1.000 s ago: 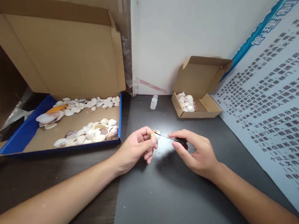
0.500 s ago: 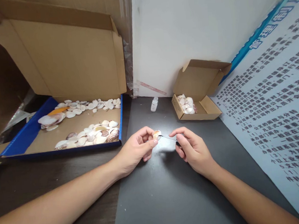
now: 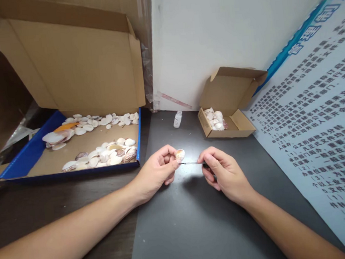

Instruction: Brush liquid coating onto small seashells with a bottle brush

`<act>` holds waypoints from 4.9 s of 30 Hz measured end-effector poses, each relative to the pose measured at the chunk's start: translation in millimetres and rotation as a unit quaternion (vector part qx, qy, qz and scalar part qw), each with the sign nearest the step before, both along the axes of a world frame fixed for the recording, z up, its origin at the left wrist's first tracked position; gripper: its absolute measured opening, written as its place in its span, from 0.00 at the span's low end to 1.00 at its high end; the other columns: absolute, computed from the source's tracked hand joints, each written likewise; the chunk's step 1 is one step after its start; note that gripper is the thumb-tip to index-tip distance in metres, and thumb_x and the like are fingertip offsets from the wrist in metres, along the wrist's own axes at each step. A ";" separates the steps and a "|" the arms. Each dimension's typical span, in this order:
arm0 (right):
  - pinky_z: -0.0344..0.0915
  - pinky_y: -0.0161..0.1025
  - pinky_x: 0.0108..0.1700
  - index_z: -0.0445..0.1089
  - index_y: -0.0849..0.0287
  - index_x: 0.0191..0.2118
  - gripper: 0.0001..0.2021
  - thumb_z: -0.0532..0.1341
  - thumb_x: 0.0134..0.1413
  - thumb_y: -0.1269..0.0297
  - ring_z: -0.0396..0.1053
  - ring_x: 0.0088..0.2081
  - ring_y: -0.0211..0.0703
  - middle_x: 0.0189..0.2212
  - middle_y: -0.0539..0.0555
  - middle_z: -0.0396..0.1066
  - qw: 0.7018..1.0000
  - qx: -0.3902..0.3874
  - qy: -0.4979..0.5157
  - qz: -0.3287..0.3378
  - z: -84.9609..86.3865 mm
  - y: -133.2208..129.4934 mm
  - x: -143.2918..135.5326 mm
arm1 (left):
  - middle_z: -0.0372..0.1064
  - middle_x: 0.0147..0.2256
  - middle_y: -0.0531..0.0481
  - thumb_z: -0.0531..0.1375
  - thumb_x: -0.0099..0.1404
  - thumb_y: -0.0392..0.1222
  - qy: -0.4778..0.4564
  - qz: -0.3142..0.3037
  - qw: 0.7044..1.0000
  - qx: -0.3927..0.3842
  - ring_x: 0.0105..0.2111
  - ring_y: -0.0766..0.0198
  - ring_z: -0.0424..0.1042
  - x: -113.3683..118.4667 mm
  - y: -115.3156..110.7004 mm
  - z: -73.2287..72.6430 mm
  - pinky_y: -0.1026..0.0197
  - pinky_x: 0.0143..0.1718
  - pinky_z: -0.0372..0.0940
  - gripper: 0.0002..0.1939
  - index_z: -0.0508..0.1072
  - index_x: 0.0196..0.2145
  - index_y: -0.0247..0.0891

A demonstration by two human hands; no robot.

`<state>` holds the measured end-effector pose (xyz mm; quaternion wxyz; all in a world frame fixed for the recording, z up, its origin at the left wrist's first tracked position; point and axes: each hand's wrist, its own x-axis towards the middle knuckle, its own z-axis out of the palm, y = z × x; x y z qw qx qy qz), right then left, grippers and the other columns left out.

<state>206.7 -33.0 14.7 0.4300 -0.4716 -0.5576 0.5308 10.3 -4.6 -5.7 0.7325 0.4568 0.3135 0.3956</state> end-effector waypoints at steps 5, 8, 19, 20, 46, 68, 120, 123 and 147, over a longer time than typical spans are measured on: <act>0.47 0.26 0.14 0.64 0.57 0.33 0.18 0.61 0.60 0.47 0.50 0.13 0.27 0.16 0.41 0.58 0.999 -0.023 0.048 -0.002 -0.2 3.6 -0.6 | 0.54 0.24 0.62 0.66 0.62 0.47 0.008 0.002 1.000 -0.007 0.17 0.78 0.49 1.2 0.1 0.3 0.70 0.18 0.50 0.15 0.64 0.35 0.38; 0.47 0.26 0.15 0.63 0.56 0.35 0.15 0.62 0.59 0.50 0.50 0.13 0.27 0.18 0.40 0.59 0.998 -0.023 0.060 -0.002 -2.1 4.8 1.1 | 0.54 0.24 0.62 0.67 0.61 0.48 0.005 0.007 1.000 -0.013 0.17 0.78 0.49 1.8 -0.1 0.9 0.69 0.18 0.50 0.16 0.65 0.35 0.38; 0.62 0.31 0.23 0.64 0.57 0.43 0.09 0.61 0.62 0.58 0.63 0.18 0.33 0.23 0.47 0.72 0.991 0.086 -0.099 -0.015 -6.8 -1.6 1.9 | 0.52 0.21 0.63 0.68 0.59 0.48 0.004 0.025 1.000 -0.006 0.17 0.76 0.47 0.9 -0.6 0.3 0.69 0.18 0.49 0.17 0.65 0.34 0.38; 0.63 0.31 0.23 0.64 0.57 0.43 0.09 0.61 0.62 0.58 0.64 0.19 0.33 0.23 0.48 0.73 0.989 0.100 -0.104 -0.016 -8.0 -2.6 2.4 | 0.52 0.21 0.64 0.68 0.59 0.48 0.006 0.024 1.000 -0.005 0.17 0.76 0.47 0.8 -0.5 0.5 0.69 0.18 0.49 0.17 0.64 0.34 0.38; 0.63 0.31 0.24 0.64 0.56 0.41 0.06 0.58 0.65 0.60 0.69 0.21 0.34 0.26 0.48 0.75 0.976 0.162 -0.142 -0.039 -8.5 -2.4 4.4 | 0.50 0.22 0.63 0.66 0.62 0.46 0.017 0.002 1.000 -0.008 0.17 0.76 0.48 0.6 0.9 -0.5 0.69 0.18 0.49 0.14 0.65 0.35 0.39; 0.65 0.30 0.26 0.66 0.56 0.41 0.04 0.61 0.61 0.66 0.69 0.20 0.34 0.23 0.46 0.75 0.938 0.251 -0.233 -0.044 -0.9 -6.5 3.4 | 0.50 0.18 0.64 0.66 0.61 0.47 0.054 -0.015 0.998 0.000 0.16 0.76 0.48 -0.2 1.0 -0.8 0.69 0.18 0.46 0.15 0.63 0.32 0.38; 0.60 0.32 0.26 0.63 0.56 0.32 0.05 0.58 0.60 0.66 0.62 0.24 0.35 0.24 0.47 0.65 0.912 0.266 -0.302 -0.078 1.9 -5.0 1.6 | 0.51 0.17 0.64 0.65 0.63 0.47 0.099 -0.019 0.993 0.060 0.18 0.74 0.51 0.6 -3.4 0.8 0.67 0.22 0.45 0.14 0.63 0.31 0.39; 0.60 0.32 0.27 0.63 0.56 0.32 0.05 0.58 0.59 0.66 0.62 0.25 0.35 0.24 0.48 0.65 0.908 0.273 -0.308 -0.080 1.8 -5.3 1.8 | 0.50 0.17 0.64 0.65 0.63 0.47 0.103 -0.015 0.993 0.059 0.18 0.74 0.51 0.6 -3.0 0.3 0.67 0.22 0.45 0.14 0.63 0.31 0.39; 0.57 0.31 0.23 0.63 0.55 0.30 0.06 0.59 0.58 0.65 0.56 0.19 0.33 0.20 0.45 0.61 0.891 0.277 -0.343 -0.110 4.1 1.4 7.1 | 0.50 0.19 0.64 0.65 0.61 0.49 0.089 -0.025 0.995 0.034 0.17 0.74 0.47 1.0 -2.4 0.6 0.66 0.20 0.41 0.17 0.61 0.31 0.40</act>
